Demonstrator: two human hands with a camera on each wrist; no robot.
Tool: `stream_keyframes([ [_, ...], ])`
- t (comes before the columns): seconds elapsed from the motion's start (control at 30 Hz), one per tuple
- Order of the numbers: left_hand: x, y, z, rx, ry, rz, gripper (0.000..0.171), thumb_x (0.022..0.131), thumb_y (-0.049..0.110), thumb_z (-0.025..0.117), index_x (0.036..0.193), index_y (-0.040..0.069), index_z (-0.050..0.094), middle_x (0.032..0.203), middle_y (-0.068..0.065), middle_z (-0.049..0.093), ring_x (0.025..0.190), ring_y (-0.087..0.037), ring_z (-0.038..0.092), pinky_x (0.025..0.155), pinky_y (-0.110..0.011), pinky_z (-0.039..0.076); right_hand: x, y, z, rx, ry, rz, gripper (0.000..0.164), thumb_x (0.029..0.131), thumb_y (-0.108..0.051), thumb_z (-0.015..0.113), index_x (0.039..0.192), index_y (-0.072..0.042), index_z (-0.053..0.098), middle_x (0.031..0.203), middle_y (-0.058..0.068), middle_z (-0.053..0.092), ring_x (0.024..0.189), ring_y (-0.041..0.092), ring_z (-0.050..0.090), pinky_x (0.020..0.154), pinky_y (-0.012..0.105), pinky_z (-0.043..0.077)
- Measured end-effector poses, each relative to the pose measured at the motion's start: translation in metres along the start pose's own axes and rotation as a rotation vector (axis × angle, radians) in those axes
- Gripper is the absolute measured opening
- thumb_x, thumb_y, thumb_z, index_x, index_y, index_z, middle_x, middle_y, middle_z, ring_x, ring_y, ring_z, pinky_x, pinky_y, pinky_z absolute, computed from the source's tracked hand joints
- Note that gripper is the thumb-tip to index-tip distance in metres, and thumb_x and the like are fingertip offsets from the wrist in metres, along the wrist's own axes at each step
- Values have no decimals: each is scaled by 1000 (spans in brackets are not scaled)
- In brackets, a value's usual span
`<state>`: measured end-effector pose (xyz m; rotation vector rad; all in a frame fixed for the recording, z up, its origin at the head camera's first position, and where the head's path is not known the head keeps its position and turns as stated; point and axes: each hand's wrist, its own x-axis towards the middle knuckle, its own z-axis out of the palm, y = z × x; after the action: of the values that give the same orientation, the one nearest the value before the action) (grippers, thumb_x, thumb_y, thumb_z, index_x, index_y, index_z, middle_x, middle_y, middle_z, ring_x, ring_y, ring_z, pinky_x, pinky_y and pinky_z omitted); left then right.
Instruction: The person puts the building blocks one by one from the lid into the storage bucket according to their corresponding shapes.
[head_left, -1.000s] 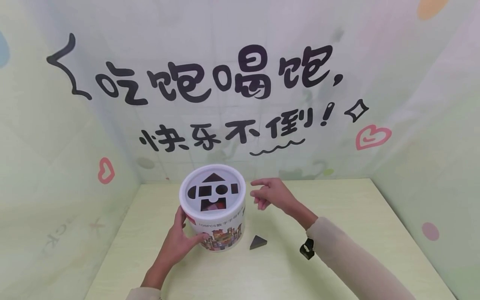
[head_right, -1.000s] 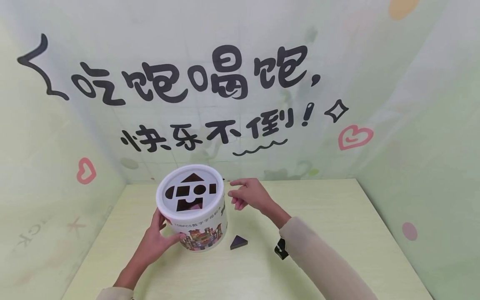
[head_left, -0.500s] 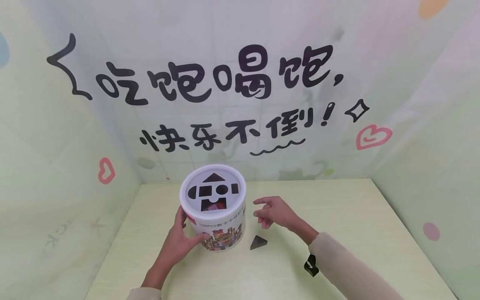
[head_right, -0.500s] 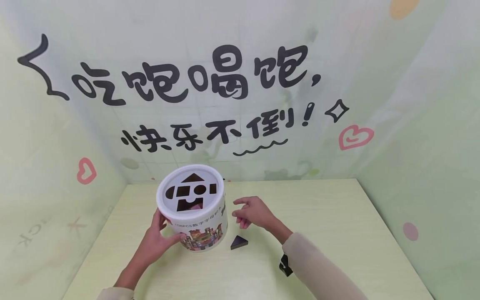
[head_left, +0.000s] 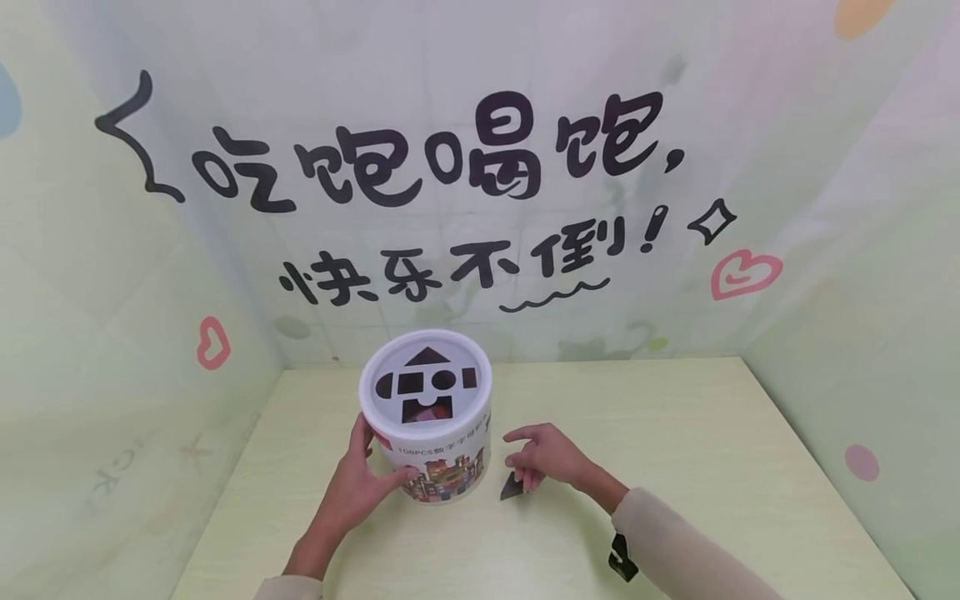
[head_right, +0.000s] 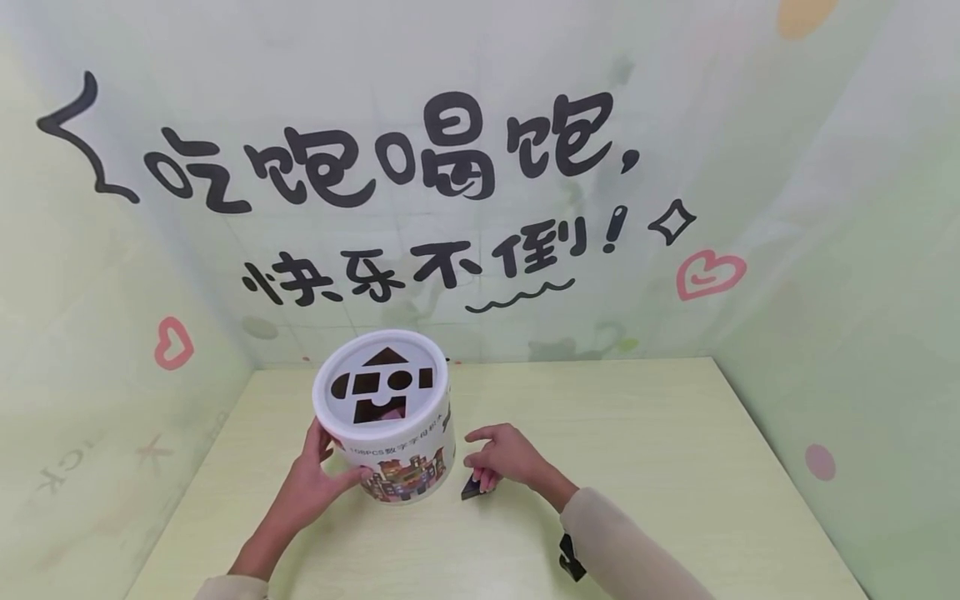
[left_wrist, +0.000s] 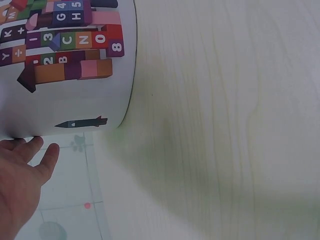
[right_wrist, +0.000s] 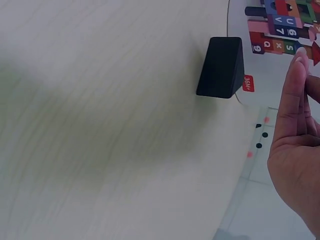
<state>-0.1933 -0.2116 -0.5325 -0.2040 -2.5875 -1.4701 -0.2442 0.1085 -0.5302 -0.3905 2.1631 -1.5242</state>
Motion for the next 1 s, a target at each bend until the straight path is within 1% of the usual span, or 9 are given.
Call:
stream_keyframes([
  [0.23,0,-2,1,4,-1,1,116,72,39,86,156,23,9,157,-16,30,144,-39,27,110,-63,34,3,18,6,3,-18,18,46,87,-9,69,128,8,56,62,7,65,46,14,60,47,33,58],
  [0.43,0,-3,1,8,-3,1,114,72,40,85,156,23,9,157,-15,30,144,-39,27,109,-64,34,0,25,11,7,-15,36,47,85,-7,70,128,7,57,60,10,65,45,14,58,45,33,57],
  [0.63,0,-3,1,14,2,0,115,72,40,86,156,22,9,156,-16,31,143,-39,28,109,-63,35,-1,34,14,-10,-30,46,45,85,-6,69,127,5,59,60,9,66,43,12,58,45,32,57],
  [0.8,0,-2,0,18,-1,5,116,72,40,86,156,23,8,156,-15,31,143,-39,28,109,-64,35,-1,36,14,-54,-36,57,43,84,-5,69,125,4,60,61,9,66,43,13,59,45,33,58],
  [1.0,0,-1,-1,18,-2,1,116,71,40,86,156,23,8,156,-15,31,143,-39,28,109,-63,35,0,33,16,-94,-36,85,41,83,-2,68,122,5,62,59,9,65,42,12,59,44,33,58],
])
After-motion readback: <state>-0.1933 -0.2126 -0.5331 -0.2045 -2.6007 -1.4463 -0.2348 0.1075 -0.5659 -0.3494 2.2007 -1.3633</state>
